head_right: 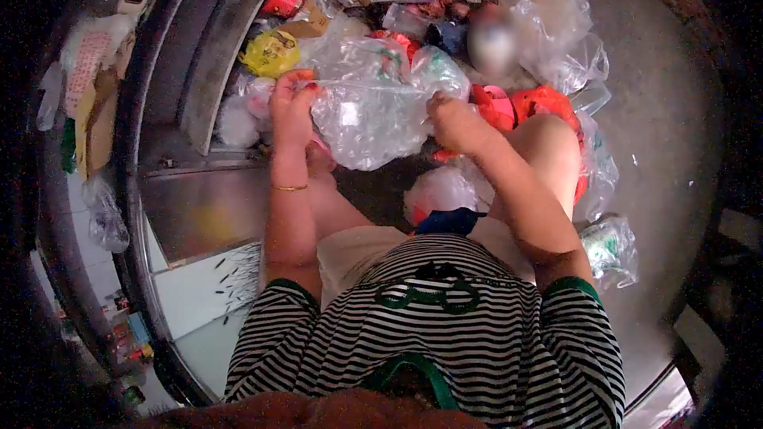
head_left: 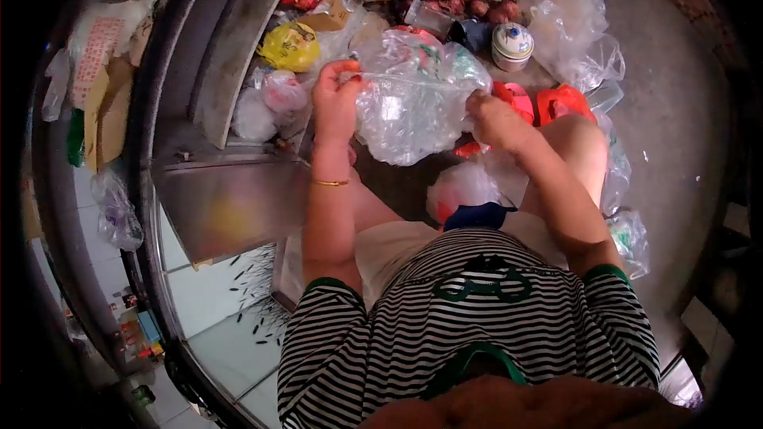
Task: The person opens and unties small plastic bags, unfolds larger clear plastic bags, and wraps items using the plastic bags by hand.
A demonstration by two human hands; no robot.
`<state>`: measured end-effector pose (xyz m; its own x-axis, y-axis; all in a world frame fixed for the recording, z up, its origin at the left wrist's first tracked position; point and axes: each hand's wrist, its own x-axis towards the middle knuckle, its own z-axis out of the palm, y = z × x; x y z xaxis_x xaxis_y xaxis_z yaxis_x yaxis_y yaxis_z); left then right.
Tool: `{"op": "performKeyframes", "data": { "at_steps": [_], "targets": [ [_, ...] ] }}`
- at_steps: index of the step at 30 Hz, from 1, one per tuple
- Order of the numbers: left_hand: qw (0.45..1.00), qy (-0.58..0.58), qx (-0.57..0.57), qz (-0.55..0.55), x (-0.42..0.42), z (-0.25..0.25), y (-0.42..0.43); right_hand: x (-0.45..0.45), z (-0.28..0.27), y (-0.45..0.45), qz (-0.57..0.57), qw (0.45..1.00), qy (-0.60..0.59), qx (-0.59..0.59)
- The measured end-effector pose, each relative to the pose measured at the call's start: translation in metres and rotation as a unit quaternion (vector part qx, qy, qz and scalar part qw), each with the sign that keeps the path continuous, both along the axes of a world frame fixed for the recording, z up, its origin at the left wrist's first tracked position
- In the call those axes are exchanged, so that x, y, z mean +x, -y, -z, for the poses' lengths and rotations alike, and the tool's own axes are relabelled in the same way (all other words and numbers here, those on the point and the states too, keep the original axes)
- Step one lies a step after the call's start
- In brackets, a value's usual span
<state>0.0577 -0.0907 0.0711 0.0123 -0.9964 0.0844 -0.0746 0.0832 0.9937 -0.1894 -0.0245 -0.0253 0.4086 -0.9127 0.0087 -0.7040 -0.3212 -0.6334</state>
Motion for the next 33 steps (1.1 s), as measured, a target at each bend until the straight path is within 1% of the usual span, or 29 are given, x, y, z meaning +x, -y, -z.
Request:
{"op": "performKeyframes", "data": {
  "at_steps": [1, 4, 5, 8, 11, 14, 17, 19, 20, 21, 22, 24, 25, 26, 27, 28, 29, 30, 31, 32, 33],
  "targets": [
    [0.999, 0.033, -0.002, -0.006, 0.01, -0.004, 0.003, -0.009, -0.002, 0.001, 0.018, 0.998, 0.055, -0.036],
    [0.999, 0.018, -0.009, -0.034, 0.022, -0.014, 0.007, -0.029, -0.028, -0.004, 0.037, 0.986, 0.141, -0.086],
    [0.998, 0.049, -0.018, -0.03, 0.026, -0.019, 0.006, -0.033, -0.032, -0.004, 0.032, 0.978, 0.171, -0.114],
    [0.993, 0.103, -0.037, -0.045, 0.037, -0.02, 0.011, -0.043, -0.043, -0.005, 0.06, 0.961, 0.189, -0.192],
    [0.979, 0.148, -0.124, -0.058, 0.04, -0.021, 0.01, -0.047, -0.053, -0.011, 0.064, 0.952, 0.171, -0.245],
    [0.981, 0.128, -0.133, -0.055, 0.038, -0.026, 0.005, -0.042, -0.068, -0.023, 0.058, 0.945, 0.151, -0.284],
    [0.989, 0.086, -0.11, -0.054, 0.031, -0.044, -0.005, -0.037, -0.076, -0.033, 0.033, 0.938, 0.124, -0.321],
    [0.995, -0.002, -0.096, -0.005, 0.017, -0.071, -0.022, -0.035, -0.078, -0.038, 0.01, 0.937, 0.125, -0.327],
    [0.995, -0.046, -0.09, 0.021, 0.011, -0.085, -0.026, -0.037, -0.081, -0.035, 0.02, 0.942, 0.11, -0.317],
    [0.993, -0.039, -0.102, 0.039, 0.011, -0.094, -0.024, -0.04, -0.089, -0.03, 0.029, 0.947, 0.095, -0.306],
    [0.986, -0.013, -0.165, 0.021, 0.006, -0.106, -0.026, -0.043, -0.097, -0.025, 0.039, 0.952, 0.081, -0.291],
    [0.961, 0.041, -0.273, -0.014, -0.009, -0.14, -0.038, -0.056, -0.132, -0.009, 0.135, 0.906, 0.097, -0.391],
    [0.942, 0.066, -0.329, -0.033, -0.018, -0.161, -0.043, -0.063, -0.165, -0.011, 0.143, 0.862, 0.079, -0.479],
    [0.882, 0.123, -0.443, -0.1, -0.043, -0.183, -0.062, -0.067, -0.198, -0.013, 0.15, 0.81, 0.061, -0.563],
    [0.89, 0.229, -0.386, -0.08, -0.051, -0.174, -0.062, -0.059, -0.221, -0.016, 0.191, 0.752, 0.067, -0.627],
    [0.885, 0.33, -0.323, -0.058, -0.056, -0.158, -0.058, -0.055, -0.232, -0.022, 0.181, 0.73, 0.078, -0.654],
    [0.866, 0.427, -0.259, -0.034, -0.059, -0.139, -0.05, -0.055, -0.231, -0.028, 0.159, 0.731, 0.09, -0.658],
    [0.835, 0.516, -0.192, -0.008, -0.06, -0.114, -0.041, -0.057, -0.217, -0.029, 0.131, 0.76, 0.095, -0.63],
    [0.791, 0.599, -0.123, 0.017, -0.057, -0.085, -0.033, -0.055, -0.188, -0.022, 0.115, 0.838, 0.085, -0.527],
    [0.8, 0.586, -0.082, 0.101, -0.039, -0.027, -0.033, -0.047, -0.144, -0.013, 0.122, 0.916, 0.025, -0.38],
    [0.803, 0.565, -0.031, 0.186, -0.021, 0.032, -0.033, -0.046, -0.072, 0.003, 0.082, 0.981, -0.118, -0.127]
  ]
}}
